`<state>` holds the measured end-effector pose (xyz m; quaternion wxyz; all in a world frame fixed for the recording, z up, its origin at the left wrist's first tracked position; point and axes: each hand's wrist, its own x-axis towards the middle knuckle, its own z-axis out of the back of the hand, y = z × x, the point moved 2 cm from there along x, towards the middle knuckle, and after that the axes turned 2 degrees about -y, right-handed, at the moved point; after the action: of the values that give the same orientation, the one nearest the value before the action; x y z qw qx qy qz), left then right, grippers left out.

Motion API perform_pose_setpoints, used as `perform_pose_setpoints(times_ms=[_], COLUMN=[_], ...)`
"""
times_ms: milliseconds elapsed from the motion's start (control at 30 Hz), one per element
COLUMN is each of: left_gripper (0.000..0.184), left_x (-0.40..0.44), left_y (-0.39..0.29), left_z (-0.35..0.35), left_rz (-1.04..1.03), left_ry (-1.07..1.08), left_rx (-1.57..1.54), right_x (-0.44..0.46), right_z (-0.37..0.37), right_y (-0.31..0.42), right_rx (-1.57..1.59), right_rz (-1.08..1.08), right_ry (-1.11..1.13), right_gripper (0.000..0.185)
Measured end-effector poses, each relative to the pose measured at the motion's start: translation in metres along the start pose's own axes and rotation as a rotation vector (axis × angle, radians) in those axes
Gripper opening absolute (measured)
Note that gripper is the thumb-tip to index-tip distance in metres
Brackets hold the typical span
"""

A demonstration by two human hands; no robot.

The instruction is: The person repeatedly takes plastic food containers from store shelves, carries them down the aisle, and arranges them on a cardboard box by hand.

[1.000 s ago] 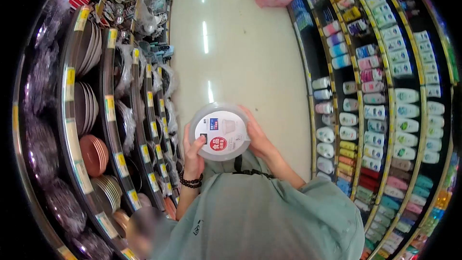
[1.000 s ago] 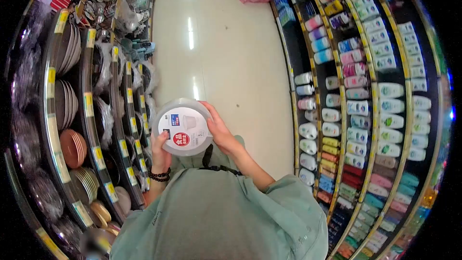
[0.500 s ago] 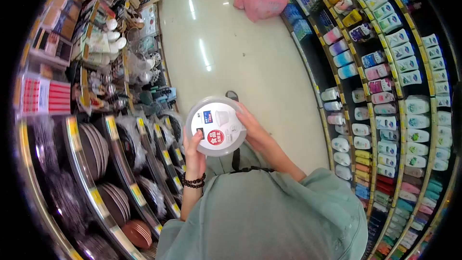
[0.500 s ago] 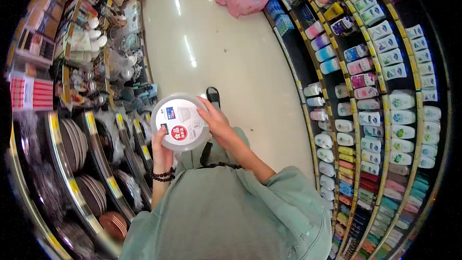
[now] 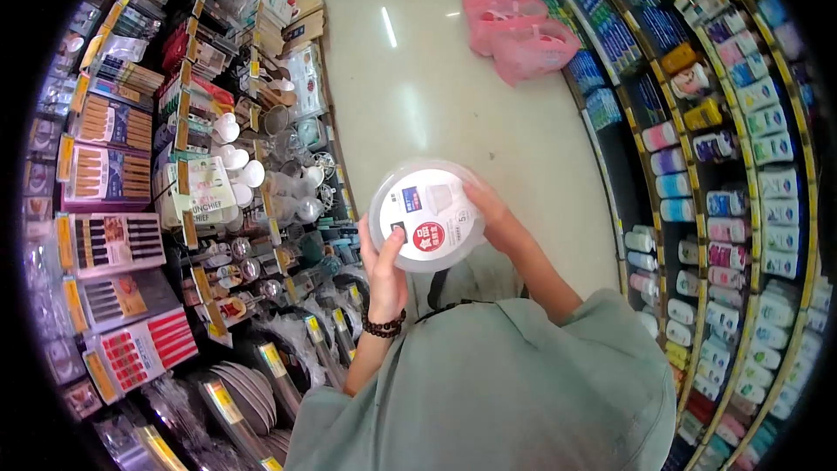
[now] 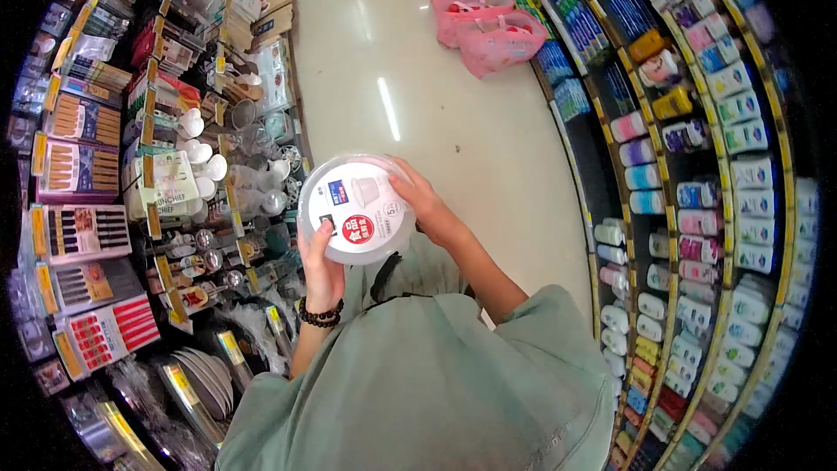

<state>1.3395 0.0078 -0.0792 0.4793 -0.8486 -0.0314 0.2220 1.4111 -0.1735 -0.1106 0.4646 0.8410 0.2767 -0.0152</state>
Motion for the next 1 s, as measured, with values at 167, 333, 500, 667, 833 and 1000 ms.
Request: perform_pose_setpoints(times_ms=[167,333,500,667,833,1000], left_gripper=[0.055,0.049,0.047,0.048,0.047,0.046], left_x=[0.090,0.201,0.333,0.447,0.526,0.613], left_y=[-0.013,-0.027,-0.080,-0.139,-0.170,-0.177], left_z=[0.008,0.034,0.048,0.037,0.007,-0.033], left_rz=[0.027,0.028,0.094,-0.019,-0.001,0.042], left_ry=[-0.089,-0.188,-0.175,-0.127,-0.117,-0.018], left_rx=[-0.024,-0.047,-0.123,-0.132,-0.062,-0.032], right_x=[0.107,0.204,0.335,0.449,0.518,0.594], right_z=[0.010,-0.006,-0.034,-0.065,-0.058,-0.017], right_y=[-0.006,0.007,0.049,0.101,0.141,0.159], right_rx=[-0.107,-0.265,-0.255,-0.372,-0.269,-0.242], right_rz=[-0.102,-0.107,-0.219,-0.124,-0.057,-0.038], right_ry=[-0.020,0.025,0.019,0.031,-0.009,-0.048], right_gripper=[0.060,0.066,0.069,0.068,0.067,0.065])
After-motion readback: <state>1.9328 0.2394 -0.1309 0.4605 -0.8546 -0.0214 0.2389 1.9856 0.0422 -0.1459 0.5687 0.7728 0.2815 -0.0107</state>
